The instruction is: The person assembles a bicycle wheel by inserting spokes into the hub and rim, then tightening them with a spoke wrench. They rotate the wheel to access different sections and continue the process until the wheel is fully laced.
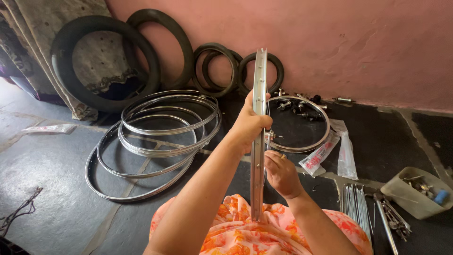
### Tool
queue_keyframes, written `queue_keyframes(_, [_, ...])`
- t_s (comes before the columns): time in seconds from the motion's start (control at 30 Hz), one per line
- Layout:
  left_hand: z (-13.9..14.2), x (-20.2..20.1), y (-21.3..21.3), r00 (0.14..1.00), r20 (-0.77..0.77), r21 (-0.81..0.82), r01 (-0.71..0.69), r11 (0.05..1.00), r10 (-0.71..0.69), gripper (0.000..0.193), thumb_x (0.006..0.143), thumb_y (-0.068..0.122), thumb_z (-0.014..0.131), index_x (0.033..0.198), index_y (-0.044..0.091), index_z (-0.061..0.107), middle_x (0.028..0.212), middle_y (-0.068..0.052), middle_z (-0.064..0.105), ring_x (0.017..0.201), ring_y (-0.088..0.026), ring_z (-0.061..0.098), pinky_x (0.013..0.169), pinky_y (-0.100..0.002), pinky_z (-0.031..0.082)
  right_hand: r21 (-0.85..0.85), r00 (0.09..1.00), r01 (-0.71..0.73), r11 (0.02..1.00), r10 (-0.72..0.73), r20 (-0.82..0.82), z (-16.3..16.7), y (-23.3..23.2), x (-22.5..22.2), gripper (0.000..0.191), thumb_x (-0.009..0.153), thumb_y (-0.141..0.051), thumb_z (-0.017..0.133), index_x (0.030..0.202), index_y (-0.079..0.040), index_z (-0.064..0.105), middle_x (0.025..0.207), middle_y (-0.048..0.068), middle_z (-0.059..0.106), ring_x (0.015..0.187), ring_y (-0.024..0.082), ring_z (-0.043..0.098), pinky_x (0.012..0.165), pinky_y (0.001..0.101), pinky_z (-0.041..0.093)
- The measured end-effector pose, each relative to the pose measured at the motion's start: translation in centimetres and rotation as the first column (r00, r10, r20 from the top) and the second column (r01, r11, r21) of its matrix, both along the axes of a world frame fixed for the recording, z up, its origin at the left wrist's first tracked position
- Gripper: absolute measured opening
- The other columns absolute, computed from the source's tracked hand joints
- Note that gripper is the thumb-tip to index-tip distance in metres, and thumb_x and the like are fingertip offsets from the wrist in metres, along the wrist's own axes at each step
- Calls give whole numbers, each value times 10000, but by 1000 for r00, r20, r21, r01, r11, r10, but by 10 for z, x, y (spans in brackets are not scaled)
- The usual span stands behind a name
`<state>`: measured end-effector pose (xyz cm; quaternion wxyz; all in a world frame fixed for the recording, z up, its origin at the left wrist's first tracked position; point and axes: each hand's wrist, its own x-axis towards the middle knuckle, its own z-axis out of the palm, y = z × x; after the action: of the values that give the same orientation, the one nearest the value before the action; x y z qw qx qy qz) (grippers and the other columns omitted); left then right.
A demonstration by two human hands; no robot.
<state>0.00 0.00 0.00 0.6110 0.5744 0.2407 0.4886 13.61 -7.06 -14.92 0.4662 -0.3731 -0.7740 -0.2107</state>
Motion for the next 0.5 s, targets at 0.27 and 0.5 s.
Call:
queue_keyframes(0.27, [2, -6, 0, 999, 8, -54, -45, 998, 45, 849, 646, -101, 592, 1449, 138, 456, 1157, -89, 535, 866, -201, 558, 679, -334, 495, 6, 1000, -14, 1000, 14, 20, 7, 8, -7, 331, 795, 74, 637, 1117, -3, 630, 1113, 154, 672, 1042, 355, 683, 888, 411, 576])
queue_keyframes(0.5, [-5, -29, 5, 1000, 12, -82, -15, 997, 16, 837, 644, -99, 565, 1443, 122, 446, 1165, -121, 554, 896, -204, 565, 701, -331, 504, 4, 996, 56, 998, -56, -68, -1, 16, 4, 344, 881, 72, 606, 1203, -44, 642, 1221, 125, 685, 1143, 336, 684, 969, 423, 549])
